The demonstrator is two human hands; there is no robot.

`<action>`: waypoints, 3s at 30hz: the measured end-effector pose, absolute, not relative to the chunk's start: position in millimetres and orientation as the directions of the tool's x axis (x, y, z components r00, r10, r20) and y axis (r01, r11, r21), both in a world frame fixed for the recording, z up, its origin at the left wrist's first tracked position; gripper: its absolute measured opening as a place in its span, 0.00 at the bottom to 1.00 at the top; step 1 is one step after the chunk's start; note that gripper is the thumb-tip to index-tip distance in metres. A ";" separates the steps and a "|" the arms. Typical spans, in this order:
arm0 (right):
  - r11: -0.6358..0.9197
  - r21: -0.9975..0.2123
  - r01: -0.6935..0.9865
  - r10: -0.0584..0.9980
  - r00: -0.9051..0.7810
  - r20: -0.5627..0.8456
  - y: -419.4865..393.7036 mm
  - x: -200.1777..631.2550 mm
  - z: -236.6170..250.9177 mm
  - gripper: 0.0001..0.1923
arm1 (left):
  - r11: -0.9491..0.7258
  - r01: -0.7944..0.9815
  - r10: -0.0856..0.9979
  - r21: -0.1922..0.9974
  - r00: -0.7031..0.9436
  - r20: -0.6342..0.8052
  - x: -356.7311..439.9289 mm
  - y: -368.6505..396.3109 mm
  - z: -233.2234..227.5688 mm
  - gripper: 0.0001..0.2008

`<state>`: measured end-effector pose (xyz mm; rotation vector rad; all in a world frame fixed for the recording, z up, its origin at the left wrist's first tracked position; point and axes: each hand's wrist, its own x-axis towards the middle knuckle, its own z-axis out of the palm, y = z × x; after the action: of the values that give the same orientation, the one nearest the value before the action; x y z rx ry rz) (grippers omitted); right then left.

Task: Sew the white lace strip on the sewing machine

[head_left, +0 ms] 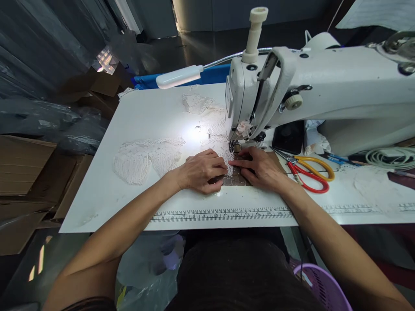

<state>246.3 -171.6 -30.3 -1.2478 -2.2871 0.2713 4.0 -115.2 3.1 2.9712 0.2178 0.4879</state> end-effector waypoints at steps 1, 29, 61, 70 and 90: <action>0.558 -0.400 0.727 0.827 -0.442 0.348 -171.5 246.0 -30.7 0.18 | -0.980 0.112 0.158 0.164 0.941 0.298 4.4 -113.5 4.2 0.11; 0.488 -0.262 0.832 0.859 -0.406 0.312 -170.7 235.5 -23.4 0.21 | -0.945 0.325 0.326 0.047 0.914 0.242 10.4 -121.4 -1.6 0.19; 0.435 -0.283 0.855 0.894 -0.371 0.253 -174.2 229.3 -20.6 0.22 | -0.912 0.367 0.403 0.183 0.882 0.243 12.9 -104.4 -6.0 0.24; 0.331 -0.614 0.717 0.937 -0.329 0.122 -166.2 260.9 0.0 0.19 | -0.914 0.377 0.403 0.147 0.877 0.262 13.2 -99.3 -10.0 0.28; 0.344 -0.500 0.795 0.939 -0.279 0.201 -191.8 260.1 -8.8 0.19 | -0.857 0.450 0.509 0.252 0.818 0.268 12.7 -100.0 -16.7 0.27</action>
<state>260.1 -191.8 -8.8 -1.5149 -2.1539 0.4185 12.7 -100.0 -16.7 2.8248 0.7518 0.4903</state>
